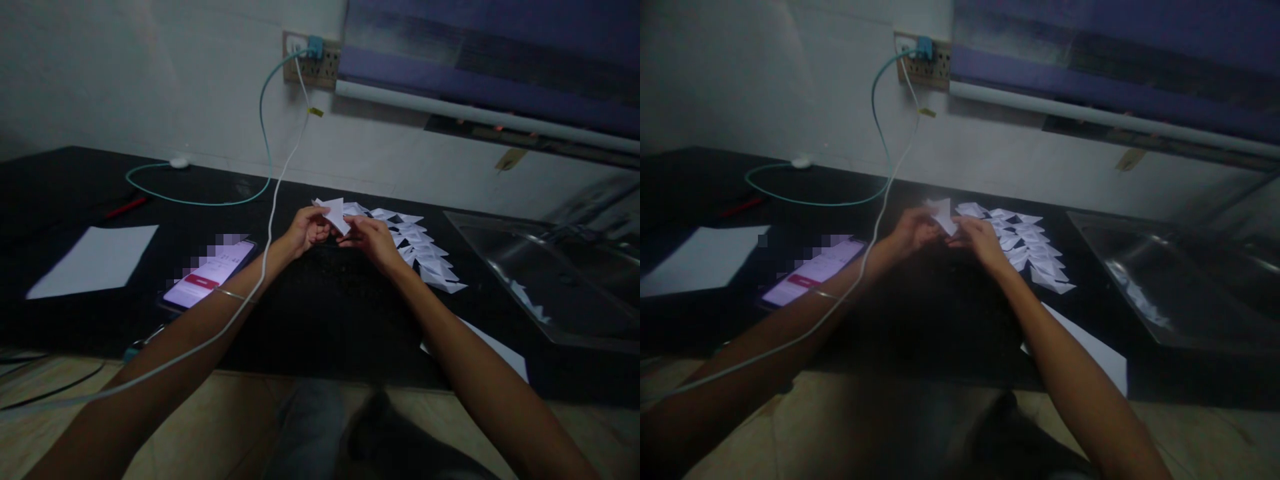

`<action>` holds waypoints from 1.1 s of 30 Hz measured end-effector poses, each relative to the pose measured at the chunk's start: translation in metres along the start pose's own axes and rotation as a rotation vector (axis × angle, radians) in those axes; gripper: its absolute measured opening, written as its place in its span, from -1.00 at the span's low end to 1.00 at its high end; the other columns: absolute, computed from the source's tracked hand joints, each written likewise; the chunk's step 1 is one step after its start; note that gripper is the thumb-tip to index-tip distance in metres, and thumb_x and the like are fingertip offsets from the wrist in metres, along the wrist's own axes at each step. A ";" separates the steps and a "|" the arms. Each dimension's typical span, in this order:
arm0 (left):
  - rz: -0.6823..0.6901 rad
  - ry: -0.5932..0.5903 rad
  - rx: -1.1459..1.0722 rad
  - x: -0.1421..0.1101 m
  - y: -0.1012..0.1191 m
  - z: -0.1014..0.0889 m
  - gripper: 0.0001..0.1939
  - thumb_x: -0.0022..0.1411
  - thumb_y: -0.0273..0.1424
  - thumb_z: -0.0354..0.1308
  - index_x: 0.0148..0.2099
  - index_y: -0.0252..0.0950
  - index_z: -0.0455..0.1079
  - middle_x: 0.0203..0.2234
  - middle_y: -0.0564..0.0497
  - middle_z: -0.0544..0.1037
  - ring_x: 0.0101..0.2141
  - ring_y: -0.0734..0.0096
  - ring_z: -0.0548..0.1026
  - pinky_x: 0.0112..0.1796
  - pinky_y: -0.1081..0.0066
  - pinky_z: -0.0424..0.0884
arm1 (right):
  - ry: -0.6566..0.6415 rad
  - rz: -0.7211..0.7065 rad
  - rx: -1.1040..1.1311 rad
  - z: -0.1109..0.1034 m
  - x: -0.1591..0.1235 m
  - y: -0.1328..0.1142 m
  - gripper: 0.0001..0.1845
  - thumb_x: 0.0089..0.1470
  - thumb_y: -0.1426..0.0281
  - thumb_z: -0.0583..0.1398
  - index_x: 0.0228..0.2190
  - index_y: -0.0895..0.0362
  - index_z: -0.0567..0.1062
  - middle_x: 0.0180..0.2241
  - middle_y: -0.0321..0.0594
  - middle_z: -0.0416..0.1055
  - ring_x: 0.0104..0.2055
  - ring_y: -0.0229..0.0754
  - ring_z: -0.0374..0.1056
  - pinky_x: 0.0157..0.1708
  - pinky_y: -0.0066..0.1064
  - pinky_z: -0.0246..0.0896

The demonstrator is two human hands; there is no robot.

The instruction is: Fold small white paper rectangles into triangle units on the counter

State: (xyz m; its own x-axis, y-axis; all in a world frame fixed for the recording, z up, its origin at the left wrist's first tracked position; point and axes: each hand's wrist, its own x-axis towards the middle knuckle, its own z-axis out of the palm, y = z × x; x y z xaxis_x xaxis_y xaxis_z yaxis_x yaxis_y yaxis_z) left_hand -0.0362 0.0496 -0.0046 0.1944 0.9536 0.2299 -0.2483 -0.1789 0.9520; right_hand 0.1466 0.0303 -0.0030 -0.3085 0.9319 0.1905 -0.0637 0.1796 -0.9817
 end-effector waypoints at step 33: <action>-0.071 -0.109 0.011 -0.010 0.007 0.006 -0.67 0.04 -0.26 0.36 -0.27 -0.30 0.32 -0.59 0.05 0.51 -0.71 0.63 0.36 -0.71 0.55 0.03 | 0.097 -0.078 -0.327 -0.012 0.004 0.003 -0.92 -0.10 0.38 0.35 -0.47 0.10 0.56 -0.50 -0.27 0.51 -0.41 -0.18 0.43 -0.37 -0.32 0.38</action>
State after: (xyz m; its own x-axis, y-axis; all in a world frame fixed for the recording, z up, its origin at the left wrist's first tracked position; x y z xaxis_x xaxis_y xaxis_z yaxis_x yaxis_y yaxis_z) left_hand -0.0339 0.0370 0.0012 0.3131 0.9320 0.1824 -0.2200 -0.1156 0.9686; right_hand 0.1565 0.0381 -0.0049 -0.2223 0.9341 0.2794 0.2284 0.3285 -0.9165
